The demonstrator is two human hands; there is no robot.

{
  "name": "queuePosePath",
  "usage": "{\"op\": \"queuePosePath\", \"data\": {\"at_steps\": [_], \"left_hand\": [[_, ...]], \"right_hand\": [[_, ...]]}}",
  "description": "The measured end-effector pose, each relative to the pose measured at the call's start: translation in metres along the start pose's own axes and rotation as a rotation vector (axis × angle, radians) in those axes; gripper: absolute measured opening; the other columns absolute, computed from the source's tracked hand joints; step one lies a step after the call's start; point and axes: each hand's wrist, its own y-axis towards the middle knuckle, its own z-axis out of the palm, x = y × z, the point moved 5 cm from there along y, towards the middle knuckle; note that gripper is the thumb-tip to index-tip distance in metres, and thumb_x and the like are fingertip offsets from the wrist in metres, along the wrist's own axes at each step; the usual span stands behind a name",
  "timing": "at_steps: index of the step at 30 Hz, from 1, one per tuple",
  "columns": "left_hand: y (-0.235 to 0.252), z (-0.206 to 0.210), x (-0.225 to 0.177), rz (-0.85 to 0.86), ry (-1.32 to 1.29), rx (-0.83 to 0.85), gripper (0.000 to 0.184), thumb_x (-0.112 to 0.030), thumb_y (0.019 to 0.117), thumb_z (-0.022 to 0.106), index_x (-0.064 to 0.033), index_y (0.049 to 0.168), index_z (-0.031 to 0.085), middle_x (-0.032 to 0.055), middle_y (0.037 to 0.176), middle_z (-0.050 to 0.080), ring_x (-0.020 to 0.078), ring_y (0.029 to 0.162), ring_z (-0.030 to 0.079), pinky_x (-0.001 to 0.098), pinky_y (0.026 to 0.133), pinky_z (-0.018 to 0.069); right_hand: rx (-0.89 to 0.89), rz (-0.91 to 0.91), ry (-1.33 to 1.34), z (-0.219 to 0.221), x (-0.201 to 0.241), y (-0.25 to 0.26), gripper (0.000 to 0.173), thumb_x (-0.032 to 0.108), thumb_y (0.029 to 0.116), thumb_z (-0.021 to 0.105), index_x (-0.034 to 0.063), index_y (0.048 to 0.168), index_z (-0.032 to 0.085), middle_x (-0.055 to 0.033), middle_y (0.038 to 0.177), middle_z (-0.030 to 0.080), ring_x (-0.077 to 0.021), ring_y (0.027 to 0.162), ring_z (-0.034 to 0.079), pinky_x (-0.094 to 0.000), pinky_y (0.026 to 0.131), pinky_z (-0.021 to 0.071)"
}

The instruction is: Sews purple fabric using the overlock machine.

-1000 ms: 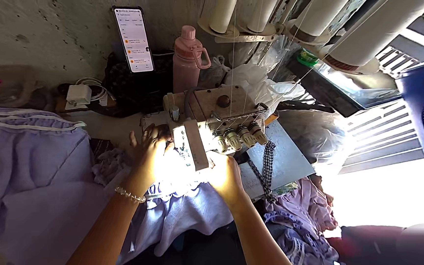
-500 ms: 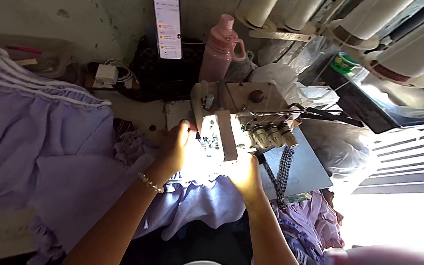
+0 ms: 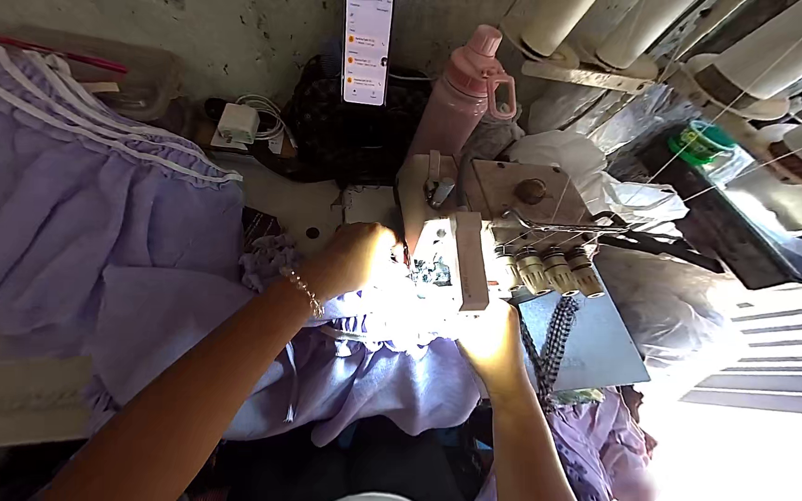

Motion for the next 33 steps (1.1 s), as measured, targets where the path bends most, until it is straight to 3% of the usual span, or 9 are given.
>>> {"op": "queuePosePath", "data": {"at_steps": [2, 10, 13, 16, 21, 26, 29, 31, 33], "left_hand": [[0.003, -0.002, 0.001, 0.024, 0.053, -0.034, 0.007, -0.009, 0.0945, 0.070, -0.0022, 0.095, 0.073, 0.0160, 0.093, 0.071, 0.0326, 0.095, 0.068, 0.0508, 0.085, 0.0511], [-0.049, -0.021, -0.005, 0.087, 0.406, -0.680, 0.016, -0.022, 0.0731, 0.081, -0.0109, 0.075, 0.070, 0.0135, 0.095, 0.065, 0.0396, 0.098, 0.060, 0.0569, 0.079, 0.0399], [-0.077, 0.006, -0.034, 0.207, 0.346, -0.684, 0.019, -0.027, 0.0742, 0.079, -0.0099, 0.075, 0.072, 0.0117, 0.096, 0.069, 0.0371, 0.097, 0.064, 0.0548, 0.079, 0.0470], [-0.082, 0.035, -0.041, 0.281, 0.323, -0.691, 0.024, -0.031, 0.0822, 0.069, -0.0078, 0.075, 0.068, 0.0109, 0.091, 0.071, 0.0314, 0.095, 0.069, 0.0432, 0.080, 0.0532], [-0.075, 0.045, -0.029, 0.149, 0.282, -0.711, 0.047, -0.036, 0.0925, 0.046, 0.0043, 0.105, 0.068, 0.0180, 0.103, 0.075, 0.0338, 0.104, 0.072, 0.0509, 0.093, 0.0517], [-0.056, 0.047, -0.024, 0.040, 0.235, -0.570, 0.077, -0.044, 0.0779, 0.063, 0.0108, 0.132, 0.060, 0.0253, 0.129, 0.067, 0.0411, 0.127, 0.061, 0.0639, 0.108, 0.0391], [-0.059, 0.046, -0.012, 0.080, 0.140, -0.527, 0.070, -0.040, 0.0886, 0.055, 0.0081, 0.139, 0.055, 0.0220, 0.141, 0.061, 0.0359, 0.138, 0.053, 0.0645, 0.119, 0.0251], [-0.085, 0.051, 0.005, 0.104, 0.109, -0.694, 0.073, -0.053, 0.0923, 0.052, 0.0000, 0.142, 0.053, 0.0159, 0.149, 0.056, 0.0317, 0.144, 0.047, 0.0684, 0.119, 0.0191], [-0.132, 0.066, 0.033, -0.042, 0.128, -0.794, 0.096, -0.071, 0.0860, 0.060, -0.0011, 0.150, 0.042, 0.0216, 0.151, 0.050, 0.0382, 0.145, 0.043, 0.0721, 0.118, 0.0166]], "right_hand": [[0.001, -0.005, -0.006, 0.000, -0.002, -0.004, 0.015, 0.012, 0.0834, 0.059, 0.0037, 0.080, 0.071, -0.0016, 0.061, 0.057, -0.0108, 0.055, 0.051, -0.0316, 0.053, 0.0421], [-0.307, -0.181, 0.247, -0.016, 0.009, -0.024, 0.014, 0.008, 0.0876, 0.062, -0.0053, 0.085, 0.066, -0.0040, 0.081, 0.059, 0.0070, 0.069, 0.049, -0.0045, 0.063, 0.0391], [-0.222, -0.250, 0.201, -0.009, 0.030, -0.024, 0.017, 0.015, 0.0854, 0.069, 0.0009, 0.077, 0.068, -0.0072, 0.078, 0.061, 0.0002, 0.065, 0.051, -0.0100, 0.060, 0.0411], [-0.146, -0.325, 0.042, 0.010, 0.037, -0.022, 0.023, 0.022, 0.0876, 0.064, 0.0061, 0.083, 0.080, -0.0107, 0.076, 0.074, -0.0163, 0.067, 0.068, -0.0286, 0.060, 0.0523], [-0.165, -0.231, 0.135, 0.010, 0.019, -0.021, 0.025, 0.023, 0.0881, 0.063, 0.0066, 0.071, 0.070, -0.0087, 0.077, 0.066, -0.0095, 0.069, 0.062, -0.0214, 0.059, 0.0489], [-0.196, -0.042, 0.308, 0.011, -0.006, -0.017, 0.017, 0.012, 0.0857, 0.058, 0.0031, 0.072, 0.062, -0.0064, 0.081, 0.063, -0.0027, 0.076, 0.061, -0.0163, 0.068, 0.0498], [-0.187, 0.087, 0.600, 0.012, -0.026, -0.027, 0.023, 0.007, 0.0919, 0.053, 0.0069, 0.070, 0.060, 0.0035, 0.079, 0.060, 0.0058, 0.070, 0.056, -0.0102, 0.064, 0.0479], [-0.112, 0.158, 0.746, 0.012, -0.042, -0.036, 0.019, 0.010, 0.0974, 0.051, 0.0077, 0.086, 0.066, 0.0079, 0.078, 0.061, 0.0050, 0.062, 0.053, -0.0124, 0.057, 0.0474], [0.023, 0.115, 0.771, 0.011, -0.052, -0.047, 0.027, 0.028, 0.0984, 0.063, 0.0043, 0.110, 0.070, 0.0088, 0.091, 0.069, 0.0086, 0.066, 0.055, -0.0103, 0.060, 0.0471]]}}
